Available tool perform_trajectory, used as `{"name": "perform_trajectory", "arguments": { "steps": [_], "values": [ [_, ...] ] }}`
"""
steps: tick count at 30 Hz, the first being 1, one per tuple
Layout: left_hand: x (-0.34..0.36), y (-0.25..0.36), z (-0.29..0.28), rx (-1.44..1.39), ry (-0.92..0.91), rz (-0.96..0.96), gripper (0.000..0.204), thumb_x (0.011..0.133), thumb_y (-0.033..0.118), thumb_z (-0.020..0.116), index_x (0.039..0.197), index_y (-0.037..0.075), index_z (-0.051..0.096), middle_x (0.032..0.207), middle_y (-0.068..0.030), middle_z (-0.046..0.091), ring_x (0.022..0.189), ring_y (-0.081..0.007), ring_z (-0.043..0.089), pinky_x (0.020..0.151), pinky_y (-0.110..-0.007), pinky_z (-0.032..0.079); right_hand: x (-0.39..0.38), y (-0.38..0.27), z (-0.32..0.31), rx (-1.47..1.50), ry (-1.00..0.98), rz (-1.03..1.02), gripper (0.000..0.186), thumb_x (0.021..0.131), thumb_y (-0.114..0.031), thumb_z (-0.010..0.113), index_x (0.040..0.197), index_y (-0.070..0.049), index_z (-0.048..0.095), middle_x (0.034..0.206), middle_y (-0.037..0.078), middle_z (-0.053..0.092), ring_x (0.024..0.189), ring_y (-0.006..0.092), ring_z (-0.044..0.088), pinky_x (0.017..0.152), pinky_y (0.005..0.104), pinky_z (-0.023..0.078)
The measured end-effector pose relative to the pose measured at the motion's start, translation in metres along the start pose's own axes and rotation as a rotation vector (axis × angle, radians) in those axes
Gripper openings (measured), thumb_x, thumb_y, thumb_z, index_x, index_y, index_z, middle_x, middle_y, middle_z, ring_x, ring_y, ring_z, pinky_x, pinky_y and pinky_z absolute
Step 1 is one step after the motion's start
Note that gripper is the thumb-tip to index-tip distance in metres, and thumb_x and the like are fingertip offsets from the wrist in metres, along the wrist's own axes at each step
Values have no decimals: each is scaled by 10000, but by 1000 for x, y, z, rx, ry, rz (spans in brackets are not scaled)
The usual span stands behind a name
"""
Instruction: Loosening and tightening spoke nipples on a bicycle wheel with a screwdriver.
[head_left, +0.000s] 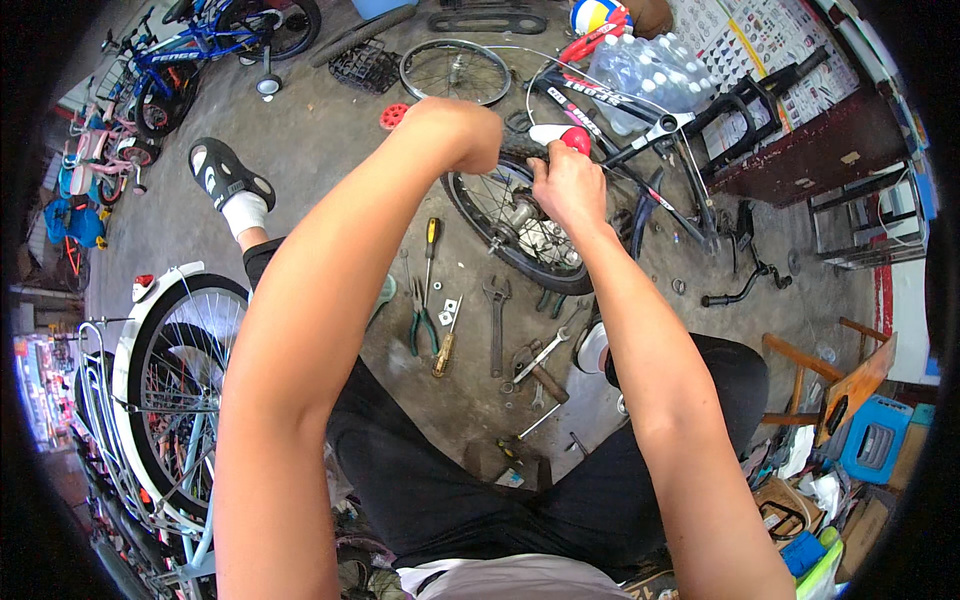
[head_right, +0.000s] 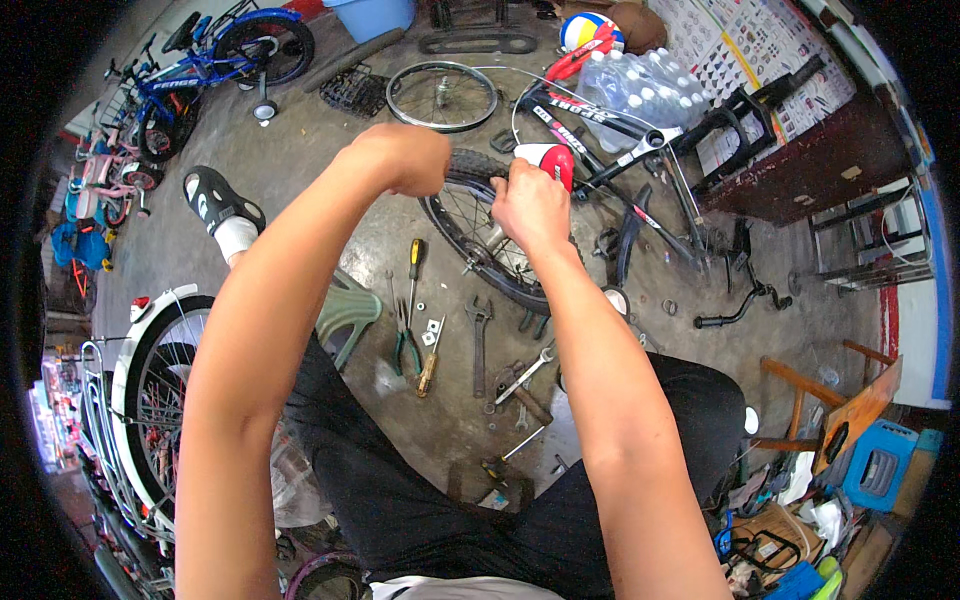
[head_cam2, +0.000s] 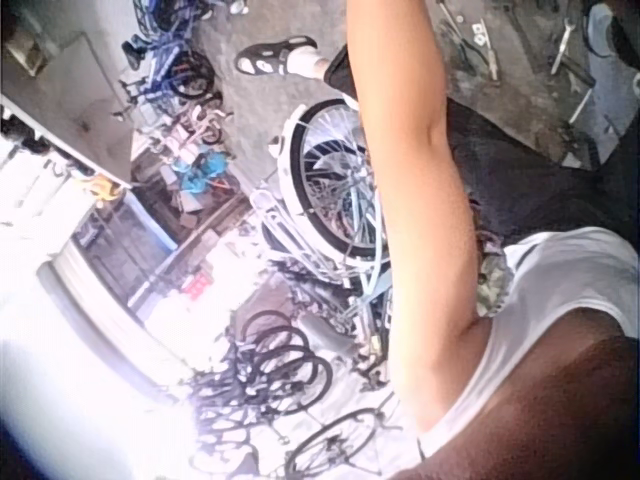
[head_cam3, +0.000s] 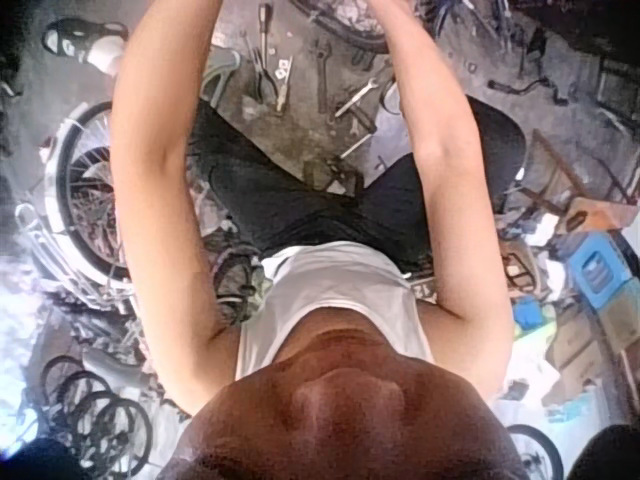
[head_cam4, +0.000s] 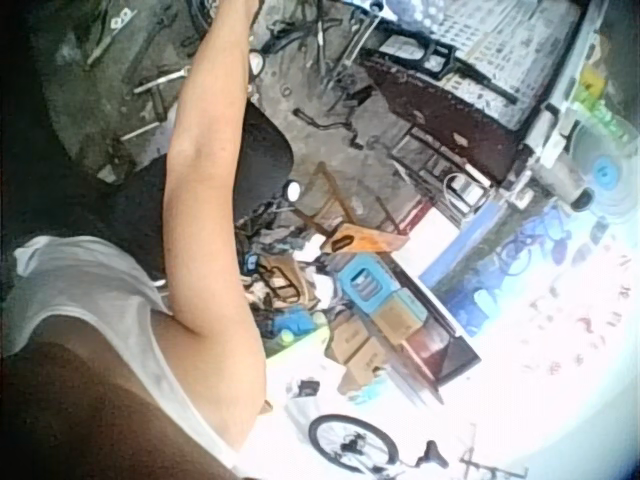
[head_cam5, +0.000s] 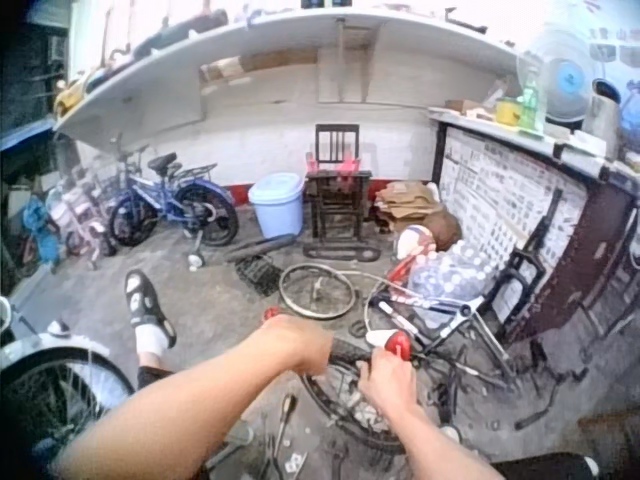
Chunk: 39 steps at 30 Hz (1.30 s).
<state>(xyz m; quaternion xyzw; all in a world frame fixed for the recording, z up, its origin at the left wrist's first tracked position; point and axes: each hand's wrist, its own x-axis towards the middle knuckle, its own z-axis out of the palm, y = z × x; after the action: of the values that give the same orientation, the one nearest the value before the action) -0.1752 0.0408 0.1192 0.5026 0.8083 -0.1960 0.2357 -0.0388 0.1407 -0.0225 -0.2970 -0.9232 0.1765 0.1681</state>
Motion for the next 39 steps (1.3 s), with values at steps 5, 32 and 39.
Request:
{"name": "perform_trajectory", "arguments": {
  "steps": [5, 32, 39],
  "values": [
    [2, -14, 38, -131, 96, -84, 312, 903, 233, 594, 1142, 174, 787, 1121, -155, 759, 1059, -355, 723, 904, -461, 567, -1, -1, -3, 33, -25, 18, 327, 937, -303, 698, 966, 22, 669, 943, 265, 733, 876, 455, 728, 815, 542, 572],
    [4, -13, 3, -68, -26, 0, 281, 819, 118, 577, 980, 35, 792, 962, -184, 777, 892, -331, 762, 758, -455, 583, 8, -4, -4, -20, -73, 26, 359, 932, -360, 705, 963, -4, 677, 951, 259, 727, 911, 474, 706, 832, 565, 544],
    [9, 0, 20, -67, 93, -14, 313, 807, 105, 578, 1036, 51, 786, 1038, -205, 770, 958, -352, 757, 805, -449, 588, 8, -2, -7, -7, -54, 24, 338, 928, -324, 706, 964, 12, 687, 937, 254, 740, 910, 444, 727, 834, 542, 566]
  ]
}}
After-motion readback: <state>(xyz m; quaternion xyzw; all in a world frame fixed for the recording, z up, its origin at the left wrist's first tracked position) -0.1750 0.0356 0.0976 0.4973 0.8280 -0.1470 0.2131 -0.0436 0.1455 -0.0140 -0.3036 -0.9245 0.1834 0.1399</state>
